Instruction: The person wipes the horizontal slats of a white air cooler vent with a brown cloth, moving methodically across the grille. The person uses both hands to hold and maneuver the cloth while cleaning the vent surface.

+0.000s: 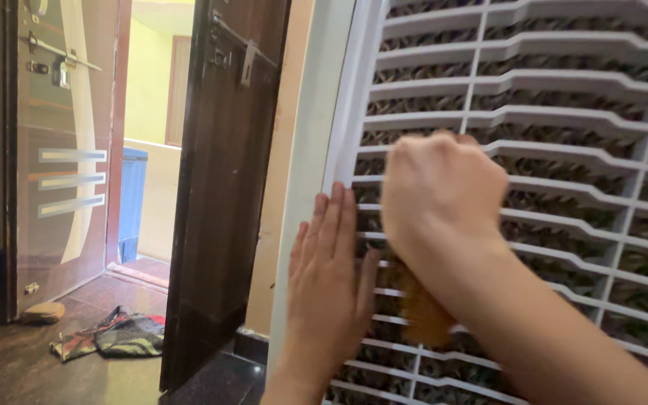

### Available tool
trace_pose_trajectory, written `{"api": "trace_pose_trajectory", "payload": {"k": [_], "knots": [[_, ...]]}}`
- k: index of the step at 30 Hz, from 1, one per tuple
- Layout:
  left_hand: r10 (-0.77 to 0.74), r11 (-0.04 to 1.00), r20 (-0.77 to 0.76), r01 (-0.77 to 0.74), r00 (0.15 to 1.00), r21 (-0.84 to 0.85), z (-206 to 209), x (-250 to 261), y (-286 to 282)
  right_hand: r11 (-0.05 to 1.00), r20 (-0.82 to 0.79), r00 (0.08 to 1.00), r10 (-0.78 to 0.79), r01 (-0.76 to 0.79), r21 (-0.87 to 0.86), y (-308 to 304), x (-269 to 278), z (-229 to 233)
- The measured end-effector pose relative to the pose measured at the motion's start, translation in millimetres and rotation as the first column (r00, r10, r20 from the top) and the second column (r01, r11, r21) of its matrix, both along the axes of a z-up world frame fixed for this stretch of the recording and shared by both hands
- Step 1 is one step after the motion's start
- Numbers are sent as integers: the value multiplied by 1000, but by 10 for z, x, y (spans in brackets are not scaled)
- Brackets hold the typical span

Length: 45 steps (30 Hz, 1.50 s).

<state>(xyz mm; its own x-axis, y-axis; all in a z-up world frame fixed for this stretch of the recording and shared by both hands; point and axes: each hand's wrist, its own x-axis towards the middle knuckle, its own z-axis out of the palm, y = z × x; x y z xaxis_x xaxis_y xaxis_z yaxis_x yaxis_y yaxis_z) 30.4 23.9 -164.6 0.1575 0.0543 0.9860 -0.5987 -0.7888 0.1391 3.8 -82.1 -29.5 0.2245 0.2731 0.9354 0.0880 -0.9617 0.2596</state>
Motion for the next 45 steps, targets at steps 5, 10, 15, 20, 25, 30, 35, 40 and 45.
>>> {"api": "trace_pose_trajectory", "payload": {"k": [5,10,15,20,25,30,35,40,45], "knots": [[-179,984,150,175,973,38,-88,133,2,995,94,991,92,-96,38,467,186,-144],[-183,983,-17,183,983,-30,-58,152,-49,927,-100,921,376,-374,39,6,172,-72],[-198,980,-31,197,980,-34,-13,121,-19,783,-135,784,606,-556,279,-489,-29,31],[-241,970,-41,239,970,-37,-1,109,14,987,153,979,133,-117,-109,-476,-134,-104],[-274,961,-29,272,961,-51,-37,154,-18,995,250,964,95,-87,-44,-18,117,-131],[-311,949,-4,311,950,-52,-78,210,-14,978,91,974,208,-206,-25,222,191,-140],[-334,941,-17,332,942,-70,-72,164,15,673,-202,646,736,-665,325,-309,109,61],[-247,964,-7,245,969,-101,-37,81,-53,833,107,827,552,-553,-27,-754,-107,-110],[-100,967,109,123,989,-224,69,-132,-231,925,256,890,378,-349,-153,-960,-148,-42]]}}
